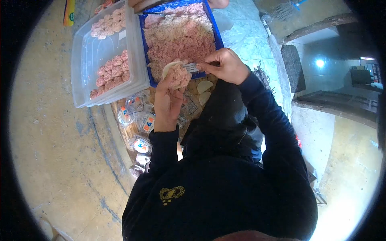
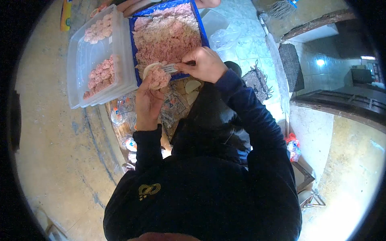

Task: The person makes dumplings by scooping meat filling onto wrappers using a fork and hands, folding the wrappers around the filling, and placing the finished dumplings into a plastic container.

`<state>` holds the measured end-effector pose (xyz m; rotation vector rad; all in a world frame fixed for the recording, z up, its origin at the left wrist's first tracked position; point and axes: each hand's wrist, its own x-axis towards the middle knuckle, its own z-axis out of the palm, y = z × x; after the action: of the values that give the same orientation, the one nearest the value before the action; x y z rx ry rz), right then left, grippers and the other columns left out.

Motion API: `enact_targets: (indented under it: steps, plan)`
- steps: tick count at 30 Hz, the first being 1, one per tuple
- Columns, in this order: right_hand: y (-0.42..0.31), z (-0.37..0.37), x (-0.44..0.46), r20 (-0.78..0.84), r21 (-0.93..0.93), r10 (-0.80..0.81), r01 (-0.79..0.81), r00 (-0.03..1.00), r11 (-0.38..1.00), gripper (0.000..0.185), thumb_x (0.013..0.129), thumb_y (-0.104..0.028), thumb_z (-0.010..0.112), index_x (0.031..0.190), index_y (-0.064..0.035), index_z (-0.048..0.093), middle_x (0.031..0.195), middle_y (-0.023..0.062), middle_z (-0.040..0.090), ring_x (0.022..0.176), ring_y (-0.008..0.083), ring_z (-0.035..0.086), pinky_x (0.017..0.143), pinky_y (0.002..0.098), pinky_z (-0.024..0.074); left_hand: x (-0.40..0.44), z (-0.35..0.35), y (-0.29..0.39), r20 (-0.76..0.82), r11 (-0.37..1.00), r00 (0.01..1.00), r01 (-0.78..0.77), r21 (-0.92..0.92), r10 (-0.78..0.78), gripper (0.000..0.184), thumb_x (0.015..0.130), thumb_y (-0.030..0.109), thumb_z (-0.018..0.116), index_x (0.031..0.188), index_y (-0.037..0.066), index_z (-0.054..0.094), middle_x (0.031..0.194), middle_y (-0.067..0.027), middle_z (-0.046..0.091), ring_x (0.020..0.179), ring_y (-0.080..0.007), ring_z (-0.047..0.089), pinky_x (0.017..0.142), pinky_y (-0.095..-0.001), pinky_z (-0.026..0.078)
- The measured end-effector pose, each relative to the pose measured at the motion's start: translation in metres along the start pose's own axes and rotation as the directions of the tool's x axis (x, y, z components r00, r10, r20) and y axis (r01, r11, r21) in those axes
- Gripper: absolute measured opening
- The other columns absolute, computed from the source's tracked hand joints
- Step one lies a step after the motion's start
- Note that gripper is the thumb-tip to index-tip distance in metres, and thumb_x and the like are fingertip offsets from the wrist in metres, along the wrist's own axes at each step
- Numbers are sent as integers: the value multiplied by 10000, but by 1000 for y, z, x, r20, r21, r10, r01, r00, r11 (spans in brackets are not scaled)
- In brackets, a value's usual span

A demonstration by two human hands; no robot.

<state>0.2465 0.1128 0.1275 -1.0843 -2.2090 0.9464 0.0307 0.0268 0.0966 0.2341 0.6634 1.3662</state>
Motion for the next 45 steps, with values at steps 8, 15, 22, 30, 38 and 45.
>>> enact_targets:
  steps: [8,15,22,30,38,45]
  plan:
    - [-23,-5,-25,-59,122,139,-131,989,984,249,885,-239,779,784,-15,738,730,206,664,659,395,646,597,458,494,4,-12,-9,-71,997,995,-71,11,71,434,1044,198,573,1412,-28,526,1416,-168,607,1303,-272,598,1110,-372,482]
    - [-29,-12,-17,84,-316,-96,118,992,941,232,898,-265,778,833,-42,772,696,159,680,577,352,618,561,422,486,11,-23,15,141,873,979,59,485,-145,376,1043,117,567,1381,-45,549,1380,-183,633,1259,-274,633,1058,-359,518]
    - [-58,-7,-21,-244,-164,48,-90,969,982,198,912,-198,752,804,-36,719,697,189,645,614,367,649,577,448,495,32,-19,4,-135,990,981,-136,37,140,368,1046,106,567,1390,-20,541,1404,-192,618,1262,-296,635,1099,-406,513]
    - [-35,77,-31,-579,-226,-27,-129,815,965,181,948,-205,710,858,-51,678,745,148,674,616,366,667,534,445,519,25,11,-13,28,972,992,-112,-208,120,436,1048,133,579,1446,-7,471,1477,-195,554,1385,-313,533,1163,-442,459]
    - [35,62,-37,-626,-270,167,-413,761,870,273,971,-271,674,806,-53,679,728,201,674,676,432,665,565,515,512,40,-12,-25,-19,973,990,-140,-181,139,402,1049,130,567,1423,8,483,1513,-209,511,1432,-334,476,1186,-463,437]
    - [24,25,-91,-535,-283,396,-599,747,749,355,965,-296,673,744,-19,681,698,234,649,691,459,656,598,530,508,47,-35,-30,-120,984,987,-119,-129,104,384,1042,124,576,1402,13,497,1506,-204,523,1433,-346,477,1150,-429,464]
